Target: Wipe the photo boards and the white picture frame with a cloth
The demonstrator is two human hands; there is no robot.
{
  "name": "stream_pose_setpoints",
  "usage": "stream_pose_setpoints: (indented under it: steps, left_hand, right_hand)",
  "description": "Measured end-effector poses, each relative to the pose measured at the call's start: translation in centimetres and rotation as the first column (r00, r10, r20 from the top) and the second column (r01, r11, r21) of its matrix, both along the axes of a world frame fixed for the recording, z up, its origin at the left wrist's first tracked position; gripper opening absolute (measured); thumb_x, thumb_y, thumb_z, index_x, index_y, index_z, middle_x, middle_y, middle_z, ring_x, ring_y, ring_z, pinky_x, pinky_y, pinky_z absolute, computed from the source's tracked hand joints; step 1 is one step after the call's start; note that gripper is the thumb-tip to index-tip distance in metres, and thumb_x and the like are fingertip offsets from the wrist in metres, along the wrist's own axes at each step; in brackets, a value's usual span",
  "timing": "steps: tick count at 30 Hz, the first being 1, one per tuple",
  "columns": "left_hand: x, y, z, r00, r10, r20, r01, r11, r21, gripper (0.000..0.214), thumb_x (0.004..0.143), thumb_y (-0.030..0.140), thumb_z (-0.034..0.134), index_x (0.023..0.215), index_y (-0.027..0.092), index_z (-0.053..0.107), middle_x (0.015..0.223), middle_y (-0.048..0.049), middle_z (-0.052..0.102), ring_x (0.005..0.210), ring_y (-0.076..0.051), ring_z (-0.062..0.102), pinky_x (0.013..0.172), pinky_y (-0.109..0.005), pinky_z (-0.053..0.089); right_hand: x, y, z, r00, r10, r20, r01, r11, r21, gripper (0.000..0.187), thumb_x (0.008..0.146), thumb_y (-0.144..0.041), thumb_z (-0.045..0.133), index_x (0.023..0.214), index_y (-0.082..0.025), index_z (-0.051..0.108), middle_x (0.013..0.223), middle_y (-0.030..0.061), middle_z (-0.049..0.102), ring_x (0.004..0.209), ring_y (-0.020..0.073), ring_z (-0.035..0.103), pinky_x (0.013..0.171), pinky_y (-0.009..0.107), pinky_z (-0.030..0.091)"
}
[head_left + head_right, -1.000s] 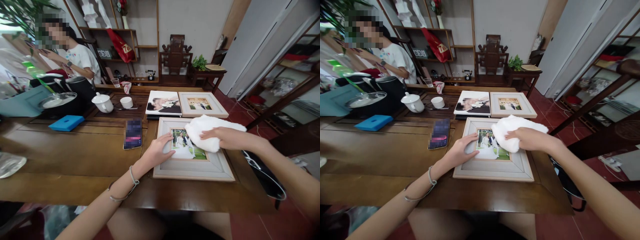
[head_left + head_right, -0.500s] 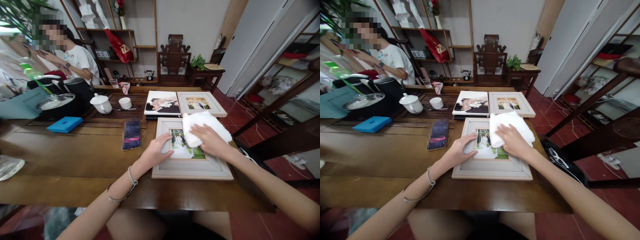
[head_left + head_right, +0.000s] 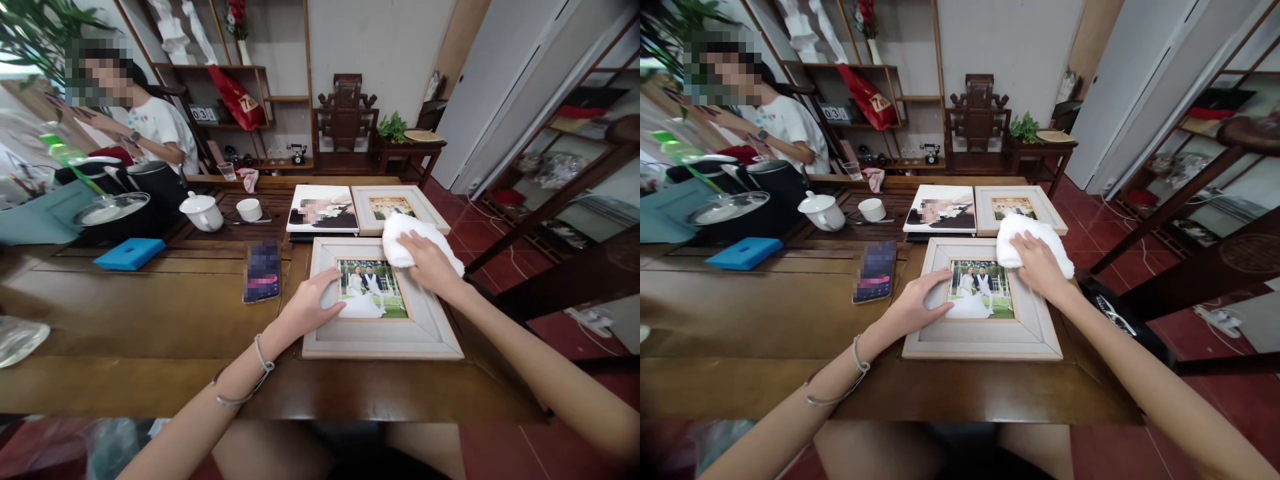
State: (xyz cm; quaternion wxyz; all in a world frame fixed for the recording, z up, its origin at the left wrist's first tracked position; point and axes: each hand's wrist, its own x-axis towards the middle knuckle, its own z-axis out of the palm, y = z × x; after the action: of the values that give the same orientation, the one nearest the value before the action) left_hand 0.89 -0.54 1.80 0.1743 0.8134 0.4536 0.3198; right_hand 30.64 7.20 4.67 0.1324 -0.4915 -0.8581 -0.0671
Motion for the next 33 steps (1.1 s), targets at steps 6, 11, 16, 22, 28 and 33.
stream_pose_setpoints:
  steps: [6,11,16,22,28,33]
  left_hand:
    - [0.1,0.0,-0.1,1.0,0.006,0.017,-0.006,1.0,0.006,0.051,0.08,0.026,0.073,0.128,0.017,0.056,0.136,-0.0149,0.062,0.129,-0.028,0.058,0.112,-0.047,0.046]
    - [0.1,0.1,-0.4,1.0,-0.017,0.011,0.017,0.999,0.031,0.051,0.081,0.027,0.072,0.129,0.018,0.055,0.137,-0.0157,0.061,0.131,-0.029,0.056,0.112,-0.049,0.045]
    - [0.0,0.1,-0.3,1.0,-0.006,-0.006,0.006,1.0,-0.006,0.052,0.082,0.027,0.071,0.13,0.019,0.054,0.137,-0.0146,0.061,0.131,-0.029,0.056,0.112,-0.048,0.045]
    - [0.1,0.2,-0.1,1.0,-0.011,0.006,0.011,0.999,-0.032,0.051,0.081,0.026,0.072,0.128,0.017,0.055,0.138,-0.0156,0.06,0.129,-0.029,0.057,0.112,-0.047,0.044]
    - [0.2,0.3,-0.2,0.999,0.003,0.049,-0.004,1.0,0.009,0.045,0.079,0.023,0.072,0.121,0.015,0.059,0.129,-0.0161,0.064,0.121,-0.029,0.062,0.108,-0.046,0.047]
    - [0.2,0.4,-0.8,0.999,0.025,0.046,-0.026,1.0,0.014,0.05,0.078,0.024,0.073,0.124,0.014,0.057,0.137,-0.0184,0.057,0.13,-0.031,0.054,0.113,-0.048,0.041]
  right_hand:
    - [-1.9,-4.6,1.3,0.98,0.189,0.064,-0.18,0.977,-0.116,0.068,0.062,0.001,0.047,0.127,-0.013,0.063,0.137,0.0158,0.061,0.129,0.0321,0.053,0.111,0.054,0.037]
    - [-1.1,-9.5,5.7,0.915,0.401,-0.052,-0.392,0.85,-0.352,0.072,0.065,-0.002,0.045,0.131,-0.027,0.061,0.13,0.0032,0.067,0.117,0.0247,0.063,0.098,0.04,0.051]
    - [-1.5,-5.8,5.7,0.966,0.192,-0.175,-0.204,0.977,-0.058,0.062,0.074,-0.004,0.045,0.133,-0.018,0.058,0.131,0.0106,0.065,0.12,0.0303,0.061,0.099,0.049,0.05]
    - [-6.8,0.6,4.9,0.949,0.256,-0.186,-0.234,0.963,0.134,0.068,0.07,0.001,0.048,0.136,-0.013,0.053,0.14,0.0132,0.058,0.135,0.031,0.046,0.111,0.053,0.036]
    - [-10.8,1.5,3.4,0.921,0.38,0.085,-0.359,0.913,-0.194,0.076,0.066,0.009,0.044,0.138,-0.013,0.052,0.15,0.0108,0.049,0.147,0.0273,0.028,0.117,0.053,0.026]
    - [-8.0,-1.1,3.0,0.932,0.342,0.123,-0.311,0.925,-0.217,0.059,0.066,0.007,0.046,0.122,-0.004,0.062,0.137,0.0216,0.059,0.145,0.0338,0.031,0.118,0.057,0.018]
